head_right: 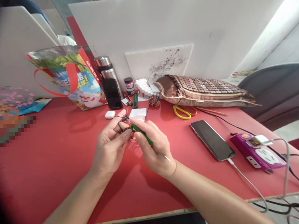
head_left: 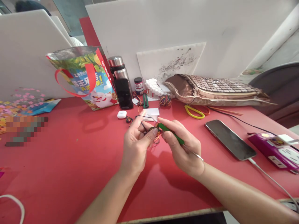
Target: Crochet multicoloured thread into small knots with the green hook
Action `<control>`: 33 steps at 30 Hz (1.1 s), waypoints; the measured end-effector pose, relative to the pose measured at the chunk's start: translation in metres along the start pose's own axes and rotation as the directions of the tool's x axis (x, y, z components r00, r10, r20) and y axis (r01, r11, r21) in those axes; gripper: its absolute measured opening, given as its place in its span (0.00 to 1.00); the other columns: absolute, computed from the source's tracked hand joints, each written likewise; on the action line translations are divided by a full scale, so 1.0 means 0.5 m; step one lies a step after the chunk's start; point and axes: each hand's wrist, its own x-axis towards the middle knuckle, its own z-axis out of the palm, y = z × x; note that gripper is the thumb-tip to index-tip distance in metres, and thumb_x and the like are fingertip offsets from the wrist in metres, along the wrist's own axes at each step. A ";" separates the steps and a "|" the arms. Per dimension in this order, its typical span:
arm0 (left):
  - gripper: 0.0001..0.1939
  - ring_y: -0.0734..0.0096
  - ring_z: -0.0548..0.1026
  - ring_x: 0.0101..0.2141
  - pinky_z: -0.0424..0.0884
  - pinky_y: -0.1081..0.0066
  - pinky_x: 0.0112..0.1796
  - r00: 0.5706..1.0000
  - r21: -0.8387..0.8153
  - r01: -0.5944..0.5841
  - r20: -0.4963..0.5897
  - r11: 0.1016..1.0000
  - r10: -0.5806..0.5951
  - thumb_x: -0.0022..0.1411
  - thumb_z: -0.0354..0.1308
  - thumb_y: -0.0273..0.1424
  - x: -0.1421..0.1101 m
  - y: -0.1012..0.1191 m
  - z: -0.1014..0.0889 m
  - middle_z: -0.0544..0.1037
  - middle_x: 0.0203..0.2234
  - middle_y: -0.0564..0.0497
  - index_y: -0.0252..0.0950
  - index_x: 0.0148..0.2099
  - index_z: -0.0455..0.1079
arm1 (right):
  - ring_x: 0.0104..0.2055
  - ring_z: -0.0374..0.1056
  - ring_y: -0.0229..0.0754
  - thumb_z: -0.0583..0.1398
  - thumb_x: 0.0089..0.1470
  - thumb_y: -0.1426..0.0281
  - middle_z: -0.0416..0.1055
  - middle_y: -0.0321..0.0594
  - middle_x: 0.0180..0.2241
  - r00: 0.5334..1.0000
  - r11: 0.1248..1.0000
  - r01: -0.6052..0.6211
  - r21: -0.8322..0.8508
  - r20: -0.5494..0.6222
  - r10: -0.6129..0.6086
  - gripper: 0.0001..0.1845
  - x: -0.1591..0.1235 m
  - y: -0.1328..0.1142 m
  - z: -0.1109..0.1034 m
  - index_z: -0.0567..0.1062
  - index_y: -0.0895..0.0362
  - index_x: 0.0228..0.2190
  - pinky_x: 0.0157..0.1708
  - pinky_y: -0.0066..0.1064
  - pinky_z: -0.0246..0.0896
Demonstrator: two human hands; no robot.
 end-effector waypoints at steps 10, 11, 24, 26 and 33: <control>0.33 0.78 0.69 0.26 0.65 0.76 0.27 0.991 -0.008 0.082 0.104 0.997 -0.081 0.56 0.75 0.27 0.005 0.028 -0.023 0.74 0.28 0.56 0.38 0.64 0.76 | 0.20 0.35 0.32 0.67 0.62 0.60 0.47 0.26 0.18 0.795 0.523 -0.601 0.605 0.385 0.468 0.12 0.057 0.003 -0.028 0.86 0.55 0.34 0.18 0.25 0.40; 0.33 0.78 0.69 0.26 0.65 0.77 0.26 0.988 0.003 0.095 0.123 0.995 -0.095 0.56 0.75 0.27 0.004 0.029 -0.024 0.74 0.28 0.56 0.38 0.64 0.76 | 0.20 0.34 0.32 0.67 0.61 0.59 0.45 0.26 0.18 0.775 0.503 -0.627 0.595 0.410 0.481 0.13 0.061 0.009 -0.035 0.86 0.56 0.32 0.17 0.25 0.38; 0.37 0.75 0.70 0.27 0.65 0.75 0.26 0.960 0.187 0.080 0.250 0.979 -0.126 0.61 0.70 0.28 -0.002 0.035 -0.029 0.75 0.28 0.54 0.38 0.71 0.69 | 0.16 0.40 0.27 0.74 0.52 0.59 0.50 0.27 0.12 0.776 0.659 -0.630 0.411 0.379 0.505 0.16 0.097 0.002 -0.098 0.87 0.61 0.25 0.17 0.24 0.33; 0.37 0.75 0.70 0.27 0.65 0.75 0.26 0.966 0.214 0.061 0.233 0.975 -0.112 0.61 0.71 0.29 -0.003 0.033 -0.030 0.75 0.28 0.54 0.38 0.71 0.68 | 0.16 0.41 0.27 0.75 0.49 0.59 0.50 0.27 0.12 0.781 0.666 -0.624 0.408 0.356 0.514 0.16 0.097 -0.002 -0.097 0.87 0.61 0.24 0.17 0.25 0.33; 0.38 0.76 0.71 0.27 0.67 0.74 0.28 0.974 0.305 0.010 0.212 0.952 -0.079 0.64 0.68 0.28 -0.004 0.030 -0.026 0.75 0.28 0.56 0.36 0.74 0.64 | 0.17 0.45 0.28 0.78 0.44 0.57 0.52 0.29 0.12 0.807 0.723 -0.590 0.358 0.280 0.520 0.19 0.097 -0.016 -0.091 0.87 0.61 0.23 0.19 0.26 0.35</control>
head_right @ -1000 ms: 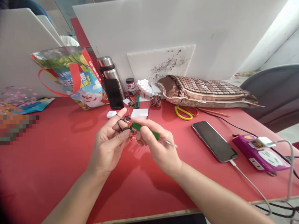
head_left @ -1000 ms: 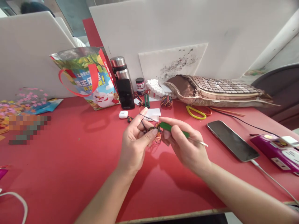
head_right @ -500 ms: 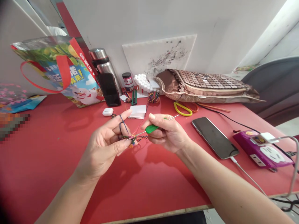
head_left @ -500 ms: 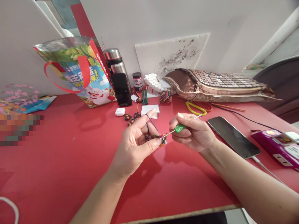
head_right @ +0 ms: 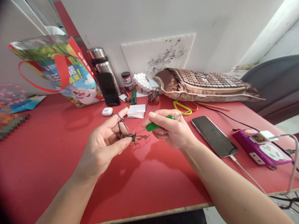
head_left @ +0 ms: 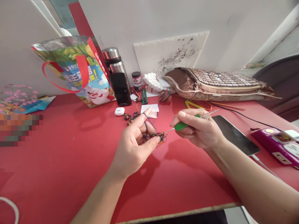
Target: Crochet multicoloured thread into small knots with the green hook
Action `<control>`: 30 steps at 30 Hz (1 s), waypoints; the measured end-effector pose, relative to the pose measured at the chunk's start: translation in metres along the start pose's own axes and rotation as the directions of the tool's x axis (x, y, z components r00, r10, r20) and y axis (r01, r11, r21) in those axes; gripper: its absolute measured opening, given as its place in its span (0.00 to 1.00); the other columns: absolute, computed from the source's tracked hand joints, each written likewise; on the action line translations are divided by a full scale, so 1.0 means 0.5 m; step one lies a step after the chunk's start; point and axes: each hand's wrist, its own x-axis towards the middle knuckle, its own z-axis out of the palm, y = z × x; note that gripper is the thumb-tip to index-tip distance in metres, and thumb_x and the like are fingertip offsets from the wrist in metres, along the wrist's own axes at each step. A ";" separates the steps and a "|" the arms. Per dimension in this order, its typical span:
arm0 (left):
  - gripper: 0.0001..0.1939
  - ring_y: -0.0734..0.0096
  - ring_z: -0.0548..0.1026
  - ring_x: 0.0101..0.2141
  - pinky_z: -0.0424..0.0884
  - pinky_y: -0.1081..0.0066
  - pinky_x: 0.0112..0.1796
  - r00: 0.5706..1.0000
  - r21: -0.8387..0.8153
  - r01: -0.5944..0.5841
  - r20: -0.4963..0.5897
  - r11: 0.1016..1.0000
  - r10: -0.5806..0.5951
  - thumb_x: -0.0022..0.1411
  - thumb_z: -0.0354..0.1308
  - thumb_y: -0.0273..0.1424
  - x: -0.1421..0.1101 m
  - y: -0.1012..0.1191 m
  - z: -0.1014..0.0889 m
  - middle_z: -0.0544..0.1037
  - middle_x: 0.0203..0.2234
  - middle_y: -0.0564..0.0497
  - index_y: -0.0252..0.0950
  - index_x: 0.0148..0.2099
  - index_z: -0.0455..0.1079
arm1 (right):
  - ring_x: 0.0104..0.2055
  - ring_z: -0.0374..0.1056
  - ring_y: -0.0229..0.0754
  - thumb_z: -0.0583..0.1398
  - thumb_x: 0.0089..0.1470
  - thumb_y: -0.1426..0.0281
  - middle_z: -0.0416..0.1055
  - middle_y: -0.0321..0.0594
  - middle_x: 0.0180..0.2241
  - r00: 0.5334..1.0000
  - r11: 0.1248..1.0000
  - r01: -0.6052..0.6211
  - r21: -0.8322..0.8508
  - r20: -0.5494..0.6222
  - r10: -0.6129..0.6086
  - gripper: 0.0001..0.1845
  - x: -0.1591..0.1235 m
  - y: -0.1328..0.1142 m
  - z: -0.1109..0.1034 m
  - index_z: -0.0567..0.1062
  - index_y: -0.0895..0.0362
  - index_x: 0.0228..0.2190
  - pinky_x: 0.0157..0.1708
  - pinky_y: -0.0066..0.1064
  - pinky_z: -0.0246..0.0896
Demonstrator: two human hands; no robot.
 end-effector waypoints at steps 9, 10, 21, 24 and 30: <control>0.37 0.73 0.74 0.28 0.70 0.73 0.29 0.997 0.070 -0.029 -0.072 0.997 0.034 0.63 0.68 0.28 0.003 -0.008 0.005 0.77 0.28 0.56 0.35 0.72 0.64 | 0.17 0.46 0.29 0.76 0.50 0.56 0.56 0.32 0.13 0.995 0.989 0.100 -0.107 -0.002 -0.101 0.19 -0.005 -0.004 0.005 0.86 0.60 0.23 0.18 0.28 0.35; 0.37 0.73 0.75 0.29 0.70 0.72 0.29 0.996 0.074 -0.033 -0.080 0.997 0.039 0.63 0.68 0.28 0.004 -0.009 0.006 0.77 0.28 0.55 0.35 0.72 0.64 | 0.17 0.46 0.29 0.75 0.50 0.56 0.57 0.32 0.13 0.993 0.986 0.114 -0.123 -0.005 -0.115 0.18 -0.006 -0.004 0.005 0.87 0.59 0.23 0.18 0.28 0.35; 0.40 0.71 0.75 0.29 0.69 0.71 0.29 0.988 0.080 -0.002 -0.151 0.997 0.014 0.60 0.70 0.29 0.010 -0.016 0.006 0.77 0.28 0.55 0.37 0.73 0.64 | 0.17 0.48 0.30 0.74 0.53 0.58 0.60 0.34 0.14 0.985 0.971 0.160 -0.178 -0.031 -0.168 0.15 -0.010 -0.003 0.007 0.88 0.57 0.25 0.19 0.30 0.36; 0.38 0.72 0.72 0.27 0.68 0.71 0.27 0.992 0.036 0.011 -0.128 0.999 -0.007 0.59 0.70 0.29 0.009 -0.009 0.007 0.75 0.27 0.56 0.37 0.71 0.67 | 0.17 0.46 0.29 0.75 0.51 0.57 0.57 0.32 0.14 0.992 0.987 0.116 -0.112 -0.030 -0.120 0.16 -0.008 -0.004 0.006 0.87 0.59 0.24 0.19 0.29 0.34; 0.39 0.76 0.69 0.25 0.65 0.74 0.25 0.985 -0.108 0.069 -0.153 0.992 -0.085 0.58 0.69 0.26 0.002 0.010 0.018 0.74 0.28 0.56 0.36 0.71 0.67 | 0.18 0.42 0.27 0.76 0.49 0.56 0.54 0.29 0.15 0.999 0.995 0.023 0.094 -0.041 -0.020 0.18 -0.004 0.020 0.021 0.86 0.60 0.25 0.18 0.25 0.34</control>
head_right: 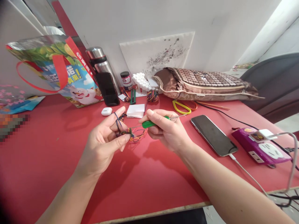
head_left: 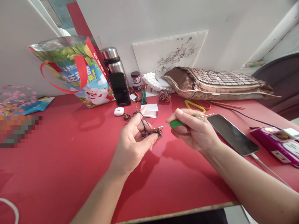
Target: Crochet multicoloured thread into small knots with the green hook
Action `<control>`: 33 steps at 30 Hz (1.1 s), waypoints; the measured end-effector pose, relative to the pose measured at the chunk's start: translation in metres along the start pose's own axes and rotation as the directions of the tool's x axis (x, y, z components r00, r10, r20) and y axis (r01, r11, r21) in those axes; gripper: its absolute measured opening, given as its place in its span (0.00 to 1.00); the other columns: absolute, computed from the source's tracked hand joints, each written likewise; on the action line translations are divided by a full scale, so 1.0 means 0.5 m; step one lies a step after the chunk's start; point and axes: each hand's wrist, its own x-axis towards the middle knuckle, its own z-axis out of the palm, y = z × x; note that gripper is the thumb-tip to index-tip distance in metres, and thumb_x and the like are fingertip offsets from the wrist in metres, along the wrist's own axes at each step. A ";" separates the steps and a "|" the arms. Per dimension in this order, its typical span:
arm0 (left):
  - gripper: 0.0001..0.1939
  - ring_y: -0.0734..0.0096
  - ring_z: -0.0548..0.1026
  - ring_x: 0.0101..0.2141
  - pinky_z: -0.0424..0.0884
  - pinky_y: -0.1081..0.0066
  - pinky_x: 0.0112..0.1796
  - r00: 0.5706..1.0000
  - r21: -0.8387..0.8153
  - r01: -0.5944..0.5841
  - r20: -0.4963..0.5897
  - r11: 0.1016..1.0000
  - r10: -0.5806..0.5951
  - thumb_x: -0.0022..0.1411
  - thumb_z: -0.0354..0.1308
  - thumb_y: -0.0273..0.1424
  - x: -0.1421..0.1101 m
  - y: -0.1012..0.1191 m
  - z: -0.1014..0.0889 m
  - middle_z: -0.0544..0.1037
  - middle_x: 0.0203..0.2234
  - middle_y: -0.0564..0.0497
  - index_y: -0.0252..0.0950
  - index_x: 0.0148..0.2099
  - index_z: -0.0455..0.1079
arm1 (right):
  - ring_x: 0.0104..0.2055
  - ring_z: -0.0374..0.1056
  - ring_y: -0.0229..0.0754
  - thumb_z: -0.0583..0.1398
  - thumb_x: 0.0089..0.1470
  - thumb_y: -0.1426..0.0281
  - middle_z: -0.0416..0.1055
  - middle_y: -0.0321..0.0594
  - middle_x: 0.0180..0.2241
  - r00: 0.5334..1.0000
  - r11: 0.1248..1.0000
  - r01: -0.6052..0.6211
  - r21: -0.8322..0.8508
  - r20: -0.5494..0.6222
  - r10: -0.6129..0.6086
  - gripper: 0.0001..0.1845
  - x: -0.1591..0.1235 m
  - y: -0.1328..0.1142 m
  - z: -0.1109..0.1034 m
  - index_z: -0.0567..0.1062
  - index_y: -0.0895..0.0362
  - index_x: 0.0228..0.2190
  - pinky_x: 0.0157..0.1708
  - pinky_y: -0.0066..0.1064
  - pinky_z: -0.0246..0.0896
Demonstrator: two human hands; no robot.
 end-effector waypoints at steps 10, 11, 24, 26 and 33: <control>0.45 0.78 0.68 0.24 0.65 0.74 0.24 0.999 -0.042 0.005 0.053 0.999 -0.003 0.59 0.69 0.25 0.005 -0.005 -0.008 0.73 0.28 0.57 0.33 0.75 0.59 | 0.19 0.37 0.28 0.74 0.52 0.56 0.49 0.25 0.15 0.998 0.990 -0.064 0.124 0.018 0.062 0.17 0.005 0.030 0.005 0.85 0.58 0.28 0.17 0.23 0.37; 0.45 0.79 0.68 0.24 0.65 0.74 0.24 0.999 -0.048 0.010 0.045 0.999 -0.008 0.58 0.69 0.25 0.004 -0.004 -0.007 0.73 0.28 0.57 0.34 0.75 0.59 | 0.19 0.38 0.28 0.74 0.53 0.55 0.49 0.25 0.16 0.998 0.991 -0.058 0.118 0.016 0.056 0.17 0.005 0.032 0.006 0.85 0.58 0.28 0.17 0.23 0.37; 0.41 0.74 0.74 0.32 0.69 0.72 0.34 0.998 -0.059 -0.004 0.064 0.998 0.008 0.59 0.75 0.30 0.008 -0.011 -0.004 0.76 0.30 0.56 0.35 0.70 0.63 | 0.29 0.71 0.40 0.62 0.67 0.75 0.81 0.42 0.33 0.716 0.413 0.635 -0.653 0.297 -0.632 0.10 -0.042 0.045 0.022 0.84 0.53 0.44 0.30 0.33 0.67; 0.37 0.75 0.73 0.32 0.68 0.74 0.34 0.998 -0.076 -0.015 0.064 0.997 0.020 0.59 0.74 0.30 0.008 -0.012 -0.002 0.75 0.30 0.56 0.35 0.67 0.66 | 0.31 0.72 0.41 0.62 0.67 0.76 0.81 0.42 0.34 0.669 0.342 0.673 -0.656 0.343 -0.660 0.12 -0.044 0.048 0.021 0.82 0.54 0.48 0.32 0.32 0.68; 0.27 0.78 0.70 0.30 0.66 0.75 0.31 0.991 -0.217 0.066 0.127 0.974 -0.039 0.57 0.75 0.28 0.008 -0.008 -0.002 0.73 0.29 0.57 0.34 0.57 0.72 | 0.29 0.71 0.42 0.61 0.71 0.63 0.79 0.43 0.33 0.706 0.449 0.634 -0.629 0.234 -0.669 0.13 -0.051 0.060 0.027 0.83 0.53 0.49 0.30 0.35 0.69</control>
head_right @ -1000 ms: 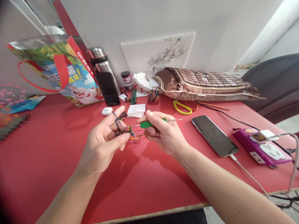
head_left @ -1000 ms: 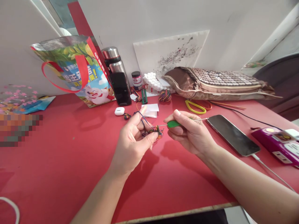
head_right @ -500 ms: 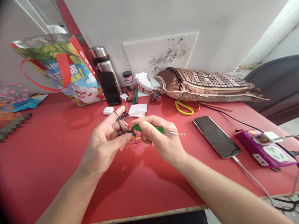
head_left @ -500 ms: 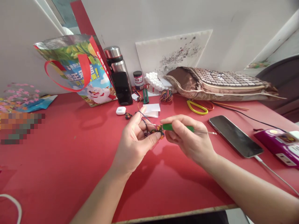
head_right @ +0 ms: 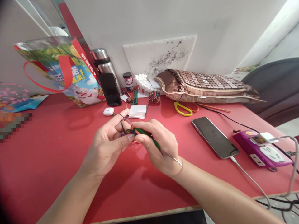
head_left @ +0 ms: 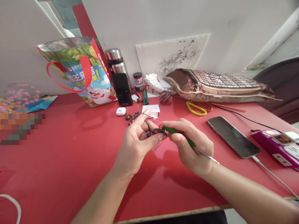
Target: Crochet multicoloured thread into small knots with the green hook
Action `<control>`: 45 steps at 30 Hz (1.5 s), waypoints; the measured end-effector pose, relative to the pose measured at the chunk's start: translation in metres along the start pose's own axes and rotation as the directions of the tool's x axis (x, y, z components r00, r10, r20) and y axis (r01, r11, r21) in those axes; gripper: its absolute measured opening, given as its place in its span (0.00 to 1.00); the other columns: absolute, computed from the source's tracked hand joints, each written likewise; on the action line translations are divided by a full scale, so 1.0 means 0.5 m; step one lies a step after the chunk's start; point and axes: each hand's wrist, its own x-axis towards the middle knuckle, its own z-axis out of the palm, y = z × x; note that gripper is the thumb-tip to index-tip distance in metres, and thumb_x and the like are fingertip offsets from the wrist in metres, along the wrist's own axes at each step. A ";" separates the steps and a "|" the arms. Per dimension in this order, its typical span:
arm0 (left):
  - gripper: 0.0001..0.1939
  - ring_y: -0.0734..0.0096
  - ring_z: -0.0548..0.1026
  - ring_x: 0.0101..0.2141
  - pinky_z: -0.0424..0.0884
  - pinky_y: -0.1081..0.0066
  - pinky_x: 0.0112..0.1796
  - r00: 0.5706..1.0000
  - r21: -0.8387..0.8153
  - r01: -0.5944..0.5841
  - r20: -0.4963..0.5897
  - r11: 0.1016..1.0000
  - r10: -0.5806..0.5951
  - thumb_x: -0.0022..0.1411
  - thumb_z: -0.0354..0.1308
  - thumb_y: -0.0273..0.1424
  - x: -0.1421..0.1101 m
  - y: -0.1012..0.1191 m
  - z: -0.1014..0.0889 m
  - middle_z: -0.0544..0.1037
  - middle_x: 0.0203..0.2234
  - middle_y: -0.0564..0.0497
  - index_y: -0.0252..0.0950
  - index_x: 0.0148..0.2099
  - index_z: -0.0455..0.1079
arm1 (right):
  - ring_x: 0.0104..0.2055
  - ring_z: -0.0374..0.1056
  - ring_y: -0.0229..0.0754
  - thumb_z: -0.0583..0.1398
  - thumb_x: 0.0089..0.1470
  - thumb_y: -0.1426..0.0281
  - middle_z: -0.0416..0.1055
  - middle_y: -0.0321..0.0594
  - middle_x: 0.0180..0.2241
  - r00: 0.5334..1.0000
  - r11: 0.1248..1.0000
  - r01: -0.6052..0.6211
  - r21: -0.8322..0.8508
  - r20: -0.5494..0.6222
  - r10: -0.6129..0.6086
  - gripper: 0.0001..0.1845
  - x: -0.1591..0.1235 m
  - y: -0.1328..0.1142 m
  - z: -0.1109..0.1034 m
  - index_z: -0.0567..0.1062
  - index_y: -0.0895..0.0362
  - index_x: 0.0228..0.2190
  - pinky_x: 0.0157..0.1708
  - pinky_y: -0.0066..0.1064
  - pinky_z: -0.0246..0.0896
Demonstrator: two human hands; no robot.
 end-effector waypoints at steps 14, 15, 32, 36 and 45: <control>0.40 0.72 0.74 0.33 0.71 0.71 0.36 0.999 0.006 0.042 -0.028 0.999 -0.042 0.56 0.75 0.28 -0.003 0.006 -0.002 0.74 0.31 0.55 0.36 0.68 0.68 | 0.28 0.65 0.40 0.65 0.66 0.55 0.71 0.37 0.25 0.913 0.854 -0.378 0.357 -0.012 0.408 0.15 -0.009 0.002 0.011 0.86 0.51 0.43 0.29 0.35 0.66; 0.40 0.71 0.74 0.33 0.71 0.70 0.36 0.998 0.004 0.050 -0.026 0.999 -0.050 0.55 0.75 0.28 -0.004 0.007 -0.001 0.74 0.31 0.55 0.36 0.68 0.68 | 0.27 0.65 0.39 0.65 0.65 0.53 0.70 0.36 0.24 0.894 0.821 -0.412 0.395 0.002 0.448 0.16 -0.004 -0.002 0.012 0.86 0.51 0.42 0.28 0.34 0.66; 0.45 0.71 0.72 0.31 0.67 0.69 0.33 0.992 0.227 0.089 0.067 0.970 -0.107 0.57 0.71 0.27 -0.015 0.016 0.002 0.75 0.30 0.54 0.35 0.74 0.61 | 0.13 0.41 0.29 0.67 0.54 0.38 0.48 0.27 0.11 0.717 0.538 -0.683 0.494 0.314 0.622 0.36 0.067 0.030 -0.037 0.80 0.59 0.18 0.14 0.25 0.38; 0.45 0.72 0.72 0.30 0.68 0.70 0.33 0.990 0.253 0.103 0.071 0.962 -0.125 0.57 0.70 0.26 -0.015 0.013 0.001 0.74 0.29 0.55 0.34 0.75 0.60 | 0.13 0.41 0.28 0.69 0.52 0.39 0.48 0.28 0.10 0.734 0.585 -0.671 0.455 0.295 0.612 0.35 0.076 0.029 -0.053 0.80 0.60 0.17 0.14 0.25 0.35; 0.46 0.71 0.73 0.31 0.69 0.69 0.35 0.989 0.292 0.103 0.067 0.951 -0.128 0.58 0.70 0.26 -0.013 0.011 0.002 0.76 0.30 0.54 0.34 0.76 0.59 | 0.14 0.44 0.29 0.74 0.49 0.45 0.53 0.32 0.10 0.776 0.663 -0.623 0.415 0.216 0.593 0.29 0.082 0.018 -0.065 0.84 0.58 0.17 0.15 0.27 0.34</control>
